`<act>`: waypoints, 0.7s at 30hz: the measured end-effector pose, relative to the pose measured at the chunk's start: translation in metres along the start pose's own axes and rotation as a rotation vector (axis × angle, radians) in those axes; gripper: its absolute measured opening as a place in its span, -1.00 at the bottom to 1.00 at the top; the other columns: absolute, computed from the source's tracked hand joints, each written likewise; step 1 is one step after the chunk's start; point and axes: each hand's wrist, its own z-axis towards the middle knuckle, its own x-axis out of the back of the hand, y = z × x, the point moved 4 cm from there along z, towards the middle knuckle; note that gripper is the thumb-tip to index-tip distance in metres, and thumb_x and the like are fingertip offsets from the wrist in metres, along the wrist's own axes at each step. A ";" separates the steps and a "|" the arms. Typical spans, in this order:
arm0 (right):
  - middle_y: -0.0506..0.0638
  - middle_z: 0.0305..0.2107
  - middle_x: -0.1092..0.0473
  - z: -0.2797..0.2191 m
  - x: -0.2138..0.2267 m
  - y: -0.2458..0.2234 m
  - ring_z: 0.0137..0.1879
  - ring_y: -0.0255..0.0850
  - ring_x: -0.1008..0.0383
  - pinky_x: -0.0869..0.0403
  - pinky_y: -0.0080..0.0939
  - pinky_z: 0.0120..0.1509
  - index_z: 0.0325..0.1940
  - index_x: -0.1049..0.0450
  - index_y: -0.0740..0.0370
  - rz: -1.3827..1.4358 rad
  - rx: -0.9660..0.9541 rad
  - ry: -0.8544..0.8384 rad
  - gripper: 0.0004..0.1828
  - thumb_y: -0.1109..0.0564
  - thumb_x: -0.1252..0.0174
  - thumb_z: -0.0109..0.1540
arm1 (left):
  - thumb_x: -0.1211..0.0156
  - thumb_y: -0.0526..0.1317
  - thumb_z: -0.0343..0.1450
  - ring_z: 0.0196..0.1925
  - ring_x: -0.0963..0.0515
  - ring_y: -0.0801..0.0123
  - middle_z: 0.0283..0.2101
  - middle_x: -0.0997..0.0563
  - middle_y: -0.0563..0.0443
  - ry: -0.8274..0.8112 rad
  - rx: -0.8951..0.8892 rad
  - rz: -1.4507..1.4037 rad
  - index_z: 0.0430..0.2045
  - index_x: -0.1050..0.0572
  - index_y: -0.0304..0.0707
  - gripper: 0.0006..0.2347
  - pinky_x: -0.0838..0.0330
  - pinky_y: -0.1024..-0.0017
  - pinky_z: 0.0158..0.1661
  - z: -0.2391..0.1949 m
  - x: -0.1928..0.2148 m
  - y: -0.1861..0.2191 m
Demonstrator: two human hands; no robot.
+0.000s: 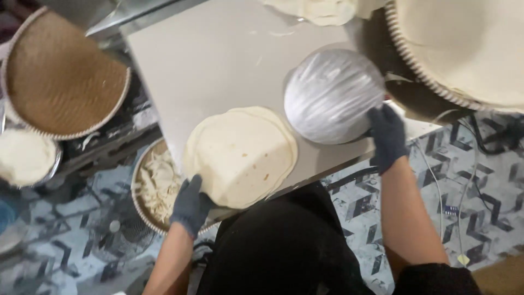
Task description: Organizing and stacking cooked flatbreads on a counter and into a basket.
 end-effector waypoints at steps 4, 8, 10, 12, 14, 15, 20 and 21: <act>0.07 0.03 -0.40 0.016 0.022 0.013 0.08 -0.19 -0.41 -0.44 -0.11 0.23 0.32 -0.38 0.29 -0.434 0.531 0.333 -0.54 0.20 -0.26 0.35 | -0.10 -0.18 0.48 -0.14 -0.67 0.07 -0.10 -0.68 -0.09 -0.036 0.019 0.041 0.02 -0.49 -0.27 -0.73 -0.62 0.16 -0.18 0.018 0.020 -0.006; 0.06 0.22 -0.27 -0.046 -0.035 -0.005 0.30 -0.12 -0.32 -0.39 -0.01 0.43 0.43 -0.29 0.27 -0.475 0.699 0.371 -0.41 0.23 -0.30 0.34 | -0.12 -0.13 0.50 -0.46 -0.60 0.11 -0.30 -0.64 -0.14 -0.043 0.006 0.040 -0.07 -0.49 -0.28 -0.76 -0.51 0.22 -0.45 0.023 0.037 -0.012; 0.00 0.27 -0.24 -0.066 -0.058 -0.007 0.40 -0.10 -0.29 -0.42 -0.01 0.48 0.46 -0.22 0.19 -0.238 0.685 0.329 -0.37 0.15 -0.33 0.38 | -0.16 -0.16 0.48 -0.55 -0.54 0.22 -0.37 -0.61 -0.05 -0.047 0.009 0.035 -0.12 -0.48 -0.25 -0.81 -0.42 0.31 -0.52 0.026 0.034 -0.011; -0.01 0.27 -0.26 -0.072 -0.074 -0.004 0.41 -0.11 -0.29 -0.43 -0.03 0.51 0.46 -0.21 0.17 -0.165 0.739 0.300 -0.38 0.13 -0.34 0.40 | -0.18 -0.16 0.48 -0.55 -0.52 0.25 -0.42 -0.55 -0.05 -0.041 0.026 0.035 -0.14 -0.47 -0.24 -0.82 -0.42 0.32 -0.52 0.033 0.037 -0.012; -0.03 0.27 -0.27 -0.084 -0.091 -0.005 0.42 -0.12 -0.29 -0.43 -0.05 0.53 0.46 -0.20 0.16 -0.096 0.777 0.264 -0.39 0.12 -0.35 0.42 | -0.19 -0.15 0.49 -0.56 -0.51 0.28 -0.46 -0.50 -0.06 -0.022 0.053 0.037 -0.16 -0.46 -0.23 -0.82 -0.42 0.33 -0.52 0.028 0.034 -0.010; -0.03 0.25 -0.29 -0.090 -0.102 -0.007 0.38 -0.13 -0.30 -0.40 -0.08 0.49 0.44 -0.22 0.18 -0.083 0.791 0.238 -0.41 0.14 -0.34 0.41 | -0.20 -0.17 0.47 -0.55 -0.51 0.29 -0.42 -0.54 -0.05 -0.021 0.040 0.074 -0.13 -0.48 -0.27 -0.81 -0.41 0.35 -0.52 0.025 0.028 -0.004; -0.02 0.03 -0.33 -0.108 -0.145 -0.002 0.13 -0.22 -0.35 -0.40 -0.20 0.29 0.23 -0.34 0.23 -0.234 0.719 -0.033 -0.67 0.21 -0.22 0.41 | -0.21 -0.20 0.45 -0.48 -0.54 0.38 -0.29 -0.62 0.02 -0.029 0.078 0.139 -0.02 -0.51 -0.29 -0.74 -0.46 0.42 -0.46 0.007 0.009 0.004; -0.02 -0.05 -0.39 -0.108 -0.162 0.004 0.03 -0.25 -0.42 -0.45 -0.23 0.17 0.19 -0.38 0.23 -0.133 0.488 -0.260 -0.71 0.21 -0.19 0.39 | -0.22 -0.22 0.44 -0.45 -0.55 0.37 -0.26 -0.62 0.01 -0.132 0.074 0.089 0.00 -0.50 -0.32 -0.72 -0.50 0.41 -0.43 0.006 0.000 0.005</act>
